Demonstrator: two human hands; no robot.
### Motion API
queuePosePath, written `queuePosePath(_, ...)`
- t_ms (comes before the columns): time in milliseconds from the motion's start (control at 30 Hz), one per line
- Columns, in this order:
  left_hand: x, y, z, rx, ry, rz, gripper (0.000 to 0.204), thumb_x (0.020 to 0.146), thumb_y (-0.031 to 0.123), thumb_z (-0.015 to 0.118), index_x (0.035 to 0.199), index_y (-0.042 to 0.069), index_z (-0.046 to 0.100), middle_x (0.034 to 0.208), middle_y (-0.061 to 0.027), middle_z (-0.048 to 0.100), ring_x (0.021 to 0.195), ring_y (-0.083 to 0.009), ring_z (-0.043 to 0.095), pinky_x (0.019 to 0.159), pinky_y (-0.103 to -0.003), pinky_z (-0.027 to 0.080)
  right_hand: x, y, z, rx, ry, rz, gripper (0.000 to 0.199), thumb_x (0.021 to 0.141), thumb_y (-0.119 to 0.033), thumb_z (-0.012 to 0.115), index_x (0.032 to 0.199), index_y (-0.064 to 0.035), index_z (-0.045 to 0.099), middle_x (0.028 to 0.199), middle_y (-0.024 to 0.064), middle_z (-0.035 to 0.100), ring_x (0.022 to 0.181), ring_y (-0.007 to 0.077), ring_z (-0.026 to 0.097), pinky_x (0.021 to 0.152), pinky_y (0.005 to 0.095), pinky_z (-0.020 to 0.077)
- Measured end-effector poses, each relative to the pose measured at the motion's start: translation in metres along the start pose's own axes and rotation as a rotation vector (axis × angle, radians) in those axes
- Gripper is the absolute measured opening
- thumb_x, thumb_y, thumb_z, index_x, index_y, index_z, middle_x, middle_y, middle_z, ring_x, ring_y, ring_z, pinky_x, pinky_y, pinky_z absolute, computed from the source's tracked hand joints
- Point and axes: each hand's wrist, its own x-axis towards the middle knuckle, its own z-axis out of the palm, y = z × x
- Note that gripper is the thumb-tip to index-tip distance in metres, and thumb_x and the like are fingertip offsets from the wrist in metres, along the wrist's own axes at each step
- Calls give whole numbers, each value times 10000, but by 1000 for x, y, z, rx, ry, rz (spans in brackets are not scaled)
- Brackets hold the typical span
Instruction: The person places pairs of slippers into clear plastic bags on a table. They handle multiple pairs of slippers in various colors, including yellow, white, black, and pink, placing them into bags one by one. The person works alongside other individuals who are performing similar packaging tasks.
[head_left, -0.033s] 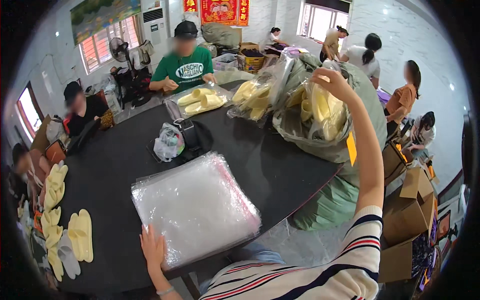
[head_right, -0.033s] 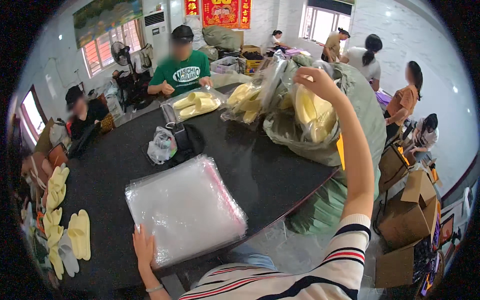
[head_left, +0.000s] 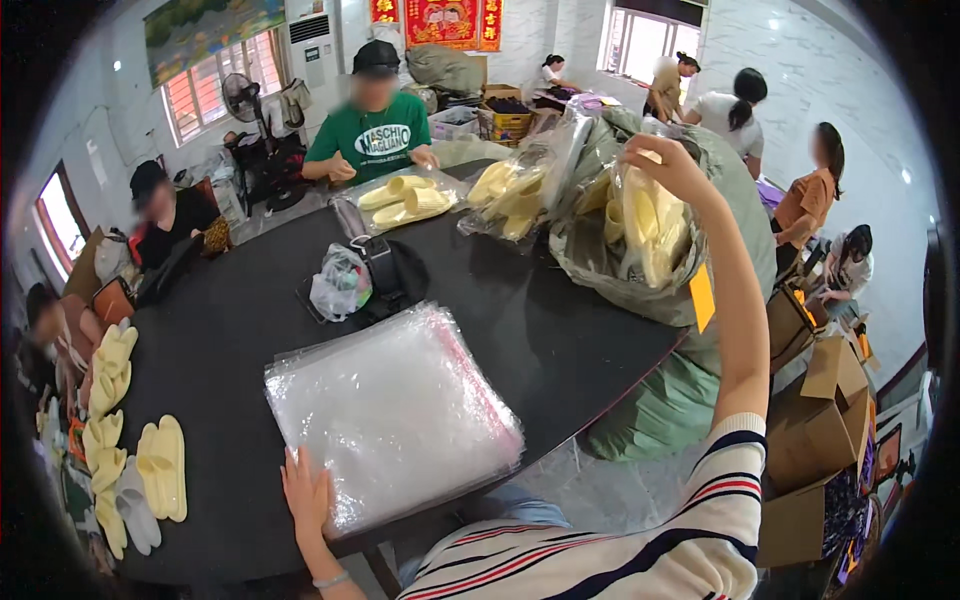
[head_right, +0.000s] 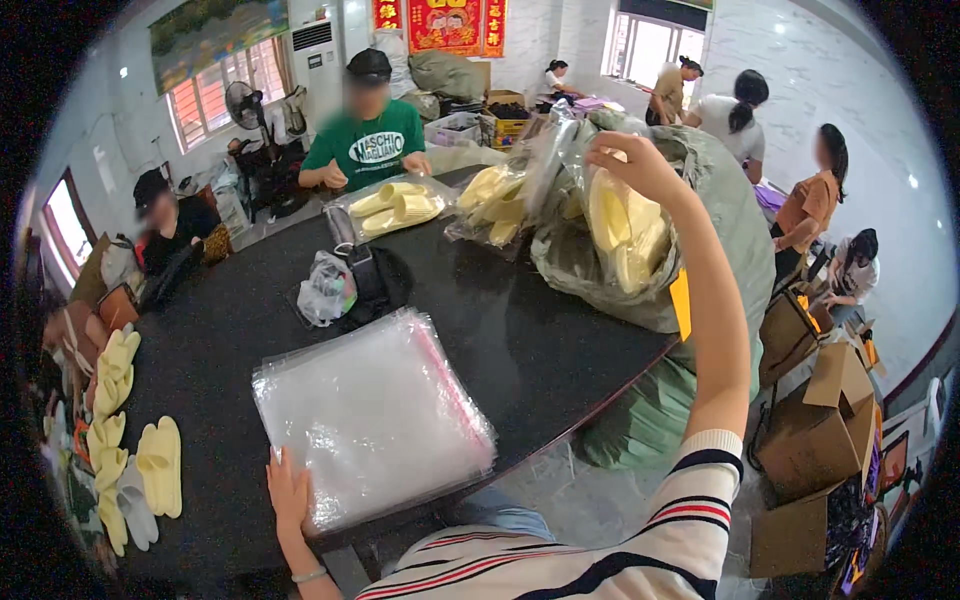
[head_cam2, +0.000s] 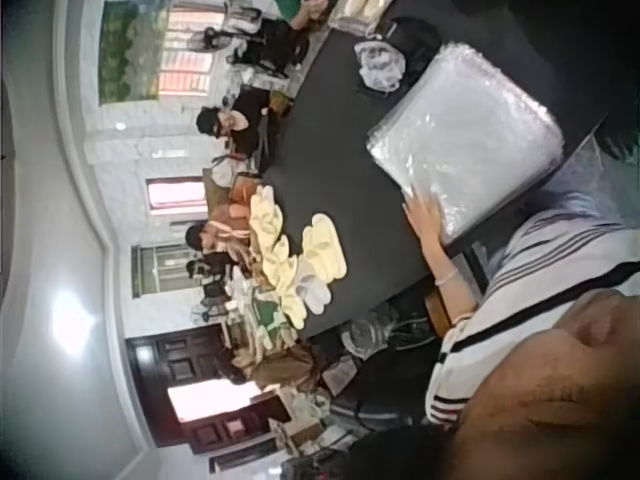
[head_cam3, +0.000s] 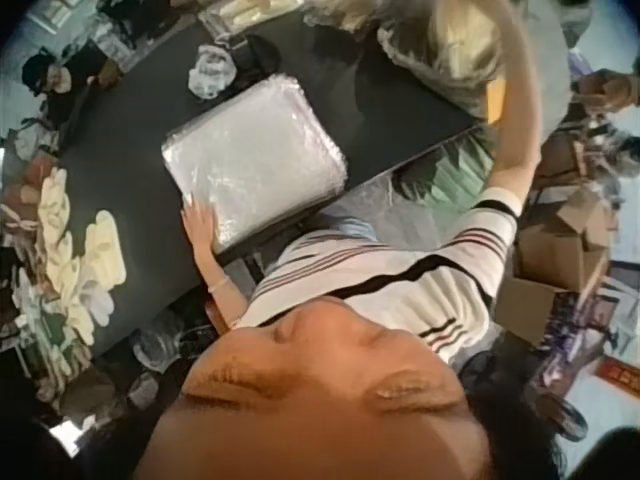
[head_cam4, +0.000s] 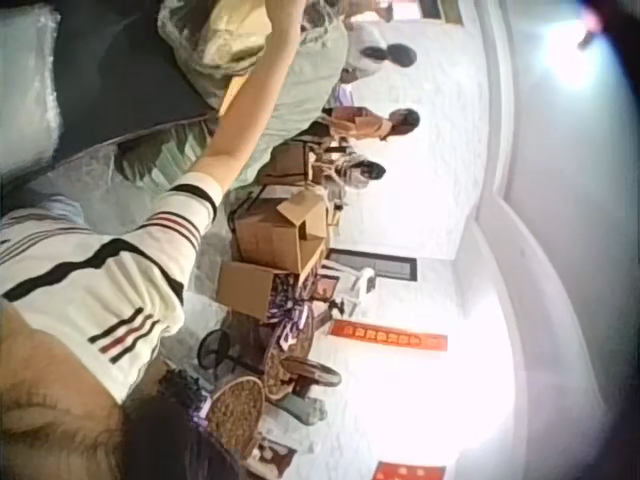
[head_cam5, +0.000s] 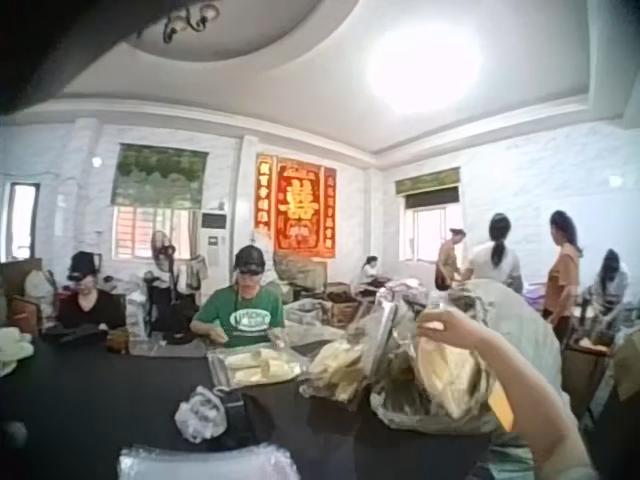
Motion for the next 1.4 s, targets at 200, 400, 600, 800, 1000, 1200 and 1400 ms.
queuePosePath(200, -2, -6, 5, 29, 56, 48, 662, 911, 310, 581, 1464, 38, 340, 1476, -281, 322, 1378, -407, 305, 1155, -510, 192, 10, -75, 32, 217, -25, -127, 186, 929, -164, 636, 968, 17, 623, 741, 90, 598, 655, 130, 548, 640, 299, 456)
queuePosePath(400, 0, 1, 4, 2, 46, 1, 676, 910, 358, 580, 1468, 62, 342, 1497, -267, 301, 1393, -384, 291, 1161, -486, 197, 23, -154, 70, 568, 141, -210, 171, 957, -184, 608, 943, -17, 641, 656, -40, 525, 522, 13, 423, 463, 201, 301)
queuePosePath(600, 1, -5, 9, -58, 69, 40, 633, 909, 372, 579, 1433, 61, 405, 1488, -274, 314, 1387, -389, 306, 1142, -523, 216, 72, -240, 154, 733, -4, -187, 249, 920, -313, 647, 942, -68, 679, 654, -57, 536, 565, 31, 461, 500, 222, 359)
queuePosePath(800, 0, -34, 30, 49, 89, 84, 593, 881, 307, 571, 1408, 67, 444, 1497, -247, 321, 1399, -391, 285, 1137, -532, 217, 100, -275, 323, 794, -348, -186, 500, 942, -477, 550, 1181, -38, 586, 995, 89, 631, 888, 174, 586, 766, 306, 465)
queuePosePath(1000, -1, -20, 11, -6, -30, 4, 594, 835, 254, 605, 1379, 63, 465, 1480, -212, 361, 1405, -348, 281, 1178, -471, 168, 26, -250, 391, 636, -716, -434, 671, 954, -445, 531, 1401, 39, 410, 1434, 224, 436, 1329, 343, 419, 1118, 388, 319)
queuePosePath(1200, 0, 0, 1, -69, 56, 3, 604, 803, 218, 638, 1357, 34, 481, 1452, -230, 388, 1383, -362, 309, 1177, -480, 177, -60, -218, 346, 675, -617, -168, 261, 872, -169, 678, 1106, -64, 628, 1010, 107, 606, 960, 263, 598, 855, 381, 477)
queuePosePath(1400, -1, -7, 12, -83, 65, -50, 581, 789, 229, 630, 1331, 53, 516, 1450, -238, 382, 1369, -388, 315, 1171, -482, 192, -119, -207, 308, 531, -858, -333, 262, 836, -169, 689, 1055, -37, 630, 1082, 149, 616, 1054, 322, 577, 892, 404, 477)
